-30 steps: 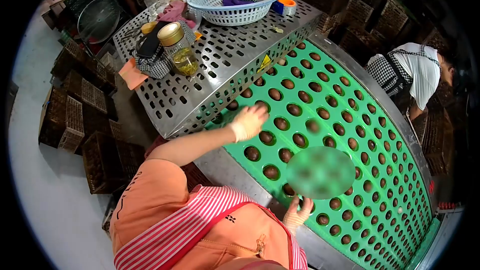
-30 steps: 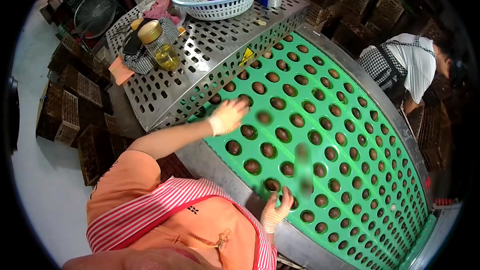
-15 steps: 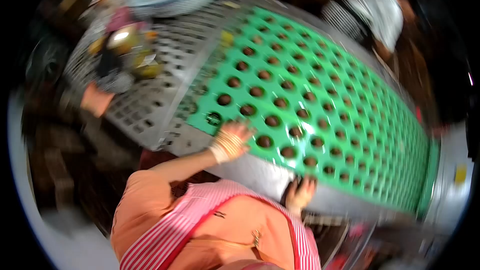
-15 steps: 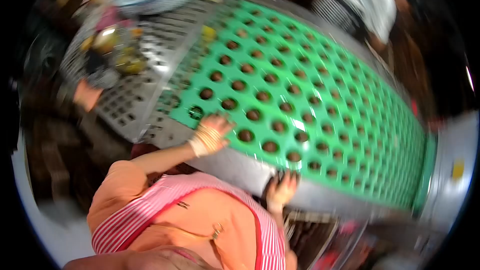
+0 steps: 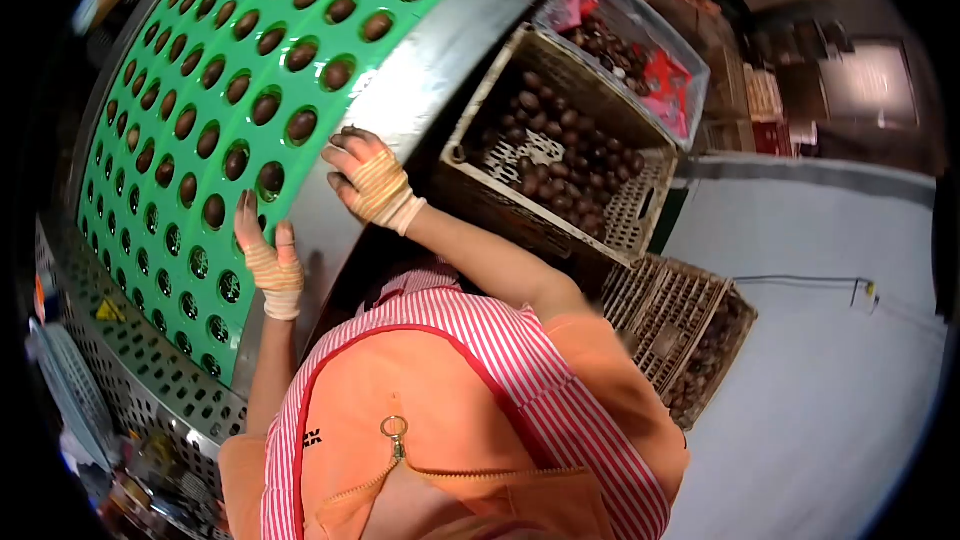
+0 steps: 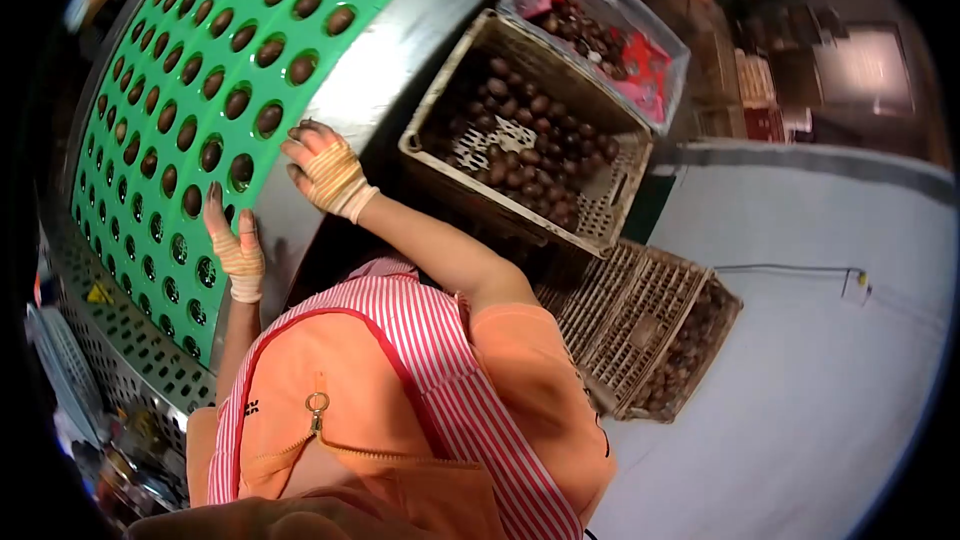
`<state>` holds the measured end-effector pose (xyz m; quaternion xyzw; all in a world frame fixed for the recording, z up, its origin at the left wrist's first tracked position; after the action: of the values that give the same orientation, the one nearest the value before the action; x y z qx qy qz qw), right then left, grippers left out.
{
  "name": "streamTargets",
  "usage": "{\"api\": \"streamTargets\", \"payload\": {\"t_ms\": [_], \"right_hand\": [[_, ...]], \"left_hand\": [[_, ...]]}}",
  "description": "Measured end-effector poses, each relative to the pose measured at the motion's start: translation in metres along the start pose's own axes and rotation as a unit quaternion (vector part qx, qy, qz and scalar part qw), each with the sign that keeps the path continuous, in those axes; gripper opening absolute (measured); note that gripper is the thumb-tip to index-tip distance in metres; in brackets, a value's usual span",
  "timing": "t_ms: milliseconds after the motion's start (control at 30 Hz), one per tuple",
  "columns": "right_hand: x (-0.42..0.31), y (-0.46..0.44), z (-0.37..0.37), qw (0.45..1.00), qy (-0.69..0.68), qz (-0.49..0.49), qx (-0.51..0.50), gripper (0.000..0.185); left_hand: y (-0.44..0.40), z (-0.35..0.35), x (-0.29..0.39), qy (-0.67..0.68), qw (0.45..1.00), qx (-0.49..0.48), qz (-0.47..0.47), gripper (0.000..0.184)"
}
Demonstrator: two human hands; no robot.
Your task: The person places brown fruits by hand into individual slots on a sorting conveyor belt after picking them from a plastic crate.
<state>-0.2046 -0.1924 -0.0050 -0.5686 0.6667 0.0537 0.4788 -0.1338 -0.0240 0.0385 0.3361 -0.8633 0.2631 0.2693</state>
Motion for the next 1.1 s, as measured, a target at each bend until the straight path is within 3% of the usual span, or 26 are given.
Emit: {"api": "streamTargets", "payload": {"t_ms": [67, 133, 167, 200, 233, 300, 367, 400, 467, 600, 633, 667, 867, 1033, 1100], "right_hand": [[-0.002, 0.023, -0.05, 0.999, 0.03, 0.035, 0.007, 0.037], [0.022, 0.036, -0.128, 0.992, 0.069, 0.102, -0.006, 0.018], [0.073, 0.065, -0.15, 0.979, 0.103, 0.175, 0.002, 0.012], [0.104, 0.111, -0.198, 0.962, 0.066, 0.173, 0.2, 0.014], [0.121, 0.127, -0.243, 0.928, 0.078, 0.337, 0.14, 0.021], [0.195, 0.19, -0.299, 0.882, 0.168, 0.385, 0.215, 0.03], [0.242, 0.228, -0.325, 0.831, 0.28, 0.452, 0.163, 0.038], [0.264, 0.241, -0.326, 0.81, 0.232, 0.526, 0.113, 0.044], [0.288, 0.249, -0.313, 0.785, 0.197, 0.588, -0.002, 0.048], [0.302, 0.25, -0.286, 0.811, 0.311, 0.494, -0.046, 0.048], [0.296, 0.236, -0.278, 0.815, 0.306, 0.484, -0.089, 0.051], [0.294, 0.232, -0.27, 0.782, 0.289, 0.529, -0.158, 0.053], [0.316, 0.242, -0.248, 0.764, 0.191, 0.579, -0.213, 0.064], [0.338, 0.237, -0.241, 0.745, 0.116, 0.62, -0.219, 0.062], [0.345, 0.248, -0.23, 0.744, 0.088, 0.626, -0.216, 0.065]], "left_hand": [[-0.011, 0.016, 0.052, 0.098, 0.993, -0.036, 0.06, 0.057], [-0.001, 0.039, 0.091, 0.043, 0.994, -0.052, 0.09, 0.054], [-0.003, 0.056, 0.099, 0.124, 0.987, -0.089, 0.045, 0.052], [-0.004, 0.078, 0.106, 0.203, 0.971, -0.124, 0.002, 0.05], [-0.009, 0.101, 0.123, 0.212, 0.967, -0.144, 0.006, 0.048], [-0.023, 0.151, 0.154, 0.197, 0.962, -0.184, 0.048, 0.044], [-0.044, 0.209, 0.171, 0.159, 0.957, -0.223, 0.099, 0.043], [-0.053, 0.244, 0.17, 0.146, 0.953, -0.239, 0.117, 0.042], [-0.068, 0.314, 0.154, 0.075, 0.949, -0.288, 0.102, 0.039], [-0.08, 0.409, 0.124, -0.102, 0.936, -0.332, 0.057, 0.038], [-0.079, 0.422, 0.114, -0.124, 0.93, -0.342, 0.049, 0.039], [-0.077, 0.434, 0.106, -0.146, 0.923, -0.354, 0.042, 0.04], [-0.056, 0.478, 0.128, -0.229, 0.841, -0.482, 0.091, 0.047], [-0.049, 0.485, 0.132, -0.354, 0.752, -0.546, 0.103, 0.086], [-0.05, 0.48, 0.14, -0.37, 0.724, -0.573, 0.107, 0.089]]}}
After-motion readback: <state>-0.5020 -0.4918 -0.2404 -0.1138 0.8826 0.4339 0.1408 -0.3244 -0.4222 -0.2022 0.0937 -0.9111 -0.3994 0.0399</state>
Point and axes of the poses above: each hand's wrist, its own y-axis away from the middle knuckle, its own z-axis out of the palm, x = y × z, the point moved 10 cm from there along -y, towards the middle knuckle, and after that the axes turned 5 degrees about -x, right-handed, at the moved point
